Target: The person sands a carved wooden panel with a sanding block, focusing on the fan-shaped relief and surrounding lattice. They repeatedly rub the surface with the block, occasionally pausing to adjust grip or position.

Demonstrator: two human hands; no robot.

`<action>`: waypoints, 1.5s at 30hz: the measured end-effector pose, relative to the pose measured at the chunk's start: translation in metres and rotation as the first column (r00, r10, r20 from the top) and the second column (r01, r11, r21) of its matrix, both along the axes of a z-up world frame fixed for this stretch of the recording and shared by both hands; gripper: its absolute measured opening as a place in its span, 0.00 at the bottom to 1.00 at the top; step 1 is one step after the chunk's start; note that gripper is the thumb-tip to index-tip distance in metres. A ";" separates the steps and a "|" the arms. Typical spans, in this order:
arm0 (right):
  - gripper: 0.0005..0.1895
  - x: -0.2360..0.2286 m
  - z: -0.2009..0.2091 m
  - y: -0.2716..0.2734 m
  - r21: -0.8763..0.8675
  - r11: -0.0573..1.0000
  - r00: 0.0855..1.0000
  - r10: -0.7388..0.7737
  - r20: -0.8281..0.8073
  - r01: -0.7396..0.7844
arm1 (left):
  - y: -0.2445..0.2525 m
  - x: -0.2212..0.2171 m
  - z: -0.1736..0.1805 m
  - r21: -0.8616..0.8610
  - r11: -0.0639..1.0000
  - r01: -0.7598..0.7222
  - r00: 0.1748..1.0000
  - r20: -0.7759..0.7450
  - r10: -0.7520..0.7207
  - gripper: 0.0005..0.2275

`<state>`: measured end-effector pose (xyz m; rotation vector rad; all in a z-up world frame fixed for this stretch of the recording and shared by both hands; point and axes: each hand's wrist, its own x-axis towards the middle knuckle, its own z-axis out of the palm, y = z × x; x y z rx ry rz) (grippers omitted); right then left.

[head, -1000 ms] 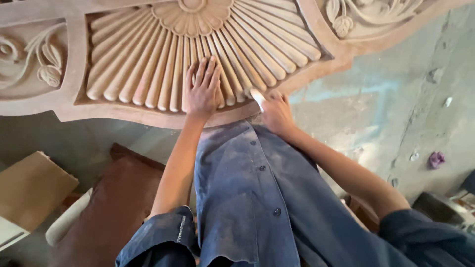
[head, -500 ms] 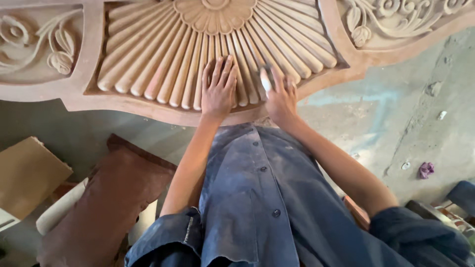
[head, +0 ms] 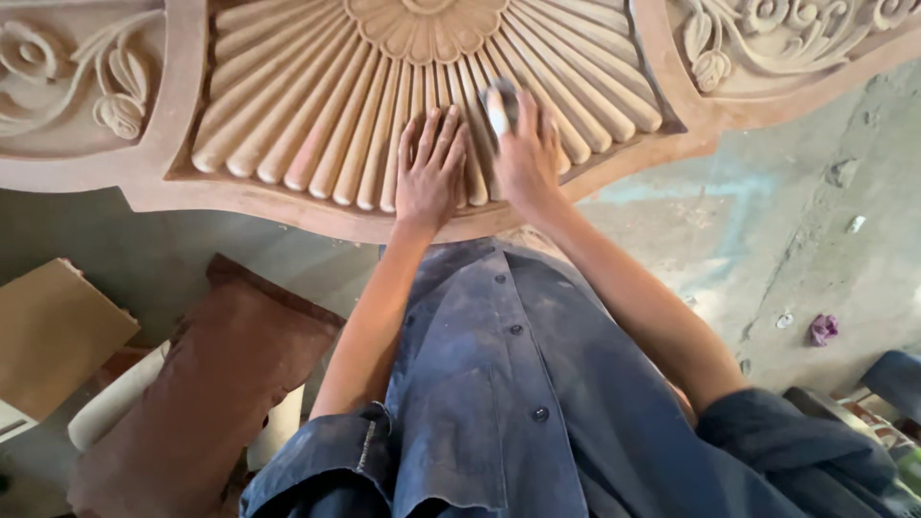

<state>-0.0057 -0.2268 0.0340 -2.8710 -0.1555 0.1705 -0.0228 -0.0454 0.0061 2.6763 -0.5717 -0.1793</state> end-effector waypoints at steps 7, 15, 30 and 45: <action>0.33 0.006 -0.029 -0.004 0.030 0.999 0.999 0.045 -0.006 -0.045 | 0.002 -0.005 -0.004 0.007 1.000 -0.006 1.000 0.023 0.006 0.22; 0.34 -0.080 -0.003 -0.055 -0.126 0.976 0.982 0.168 -0.084 -0.177 | 0.003 -0.004 0.012 -0.076 0.997 -0.026 0.995 0.096 0.033 0.19; 0.32 -0.086 0.058 -0.100 0.170 0.984 0.961 0.104 -0.258 -0.061 | -0.027 -0.011 -0.011 -0.053 0.982 -0.179 0.971 0.150 0.185 0.18; 0.38 -0.072 -0.010 -0.072 0.187 0.964 0.979 0.198 -0.040 -0.188 | -0.031 -0.017 -0.018 0.053 0.985 -0.163 0.973 0.174 0.152 0.20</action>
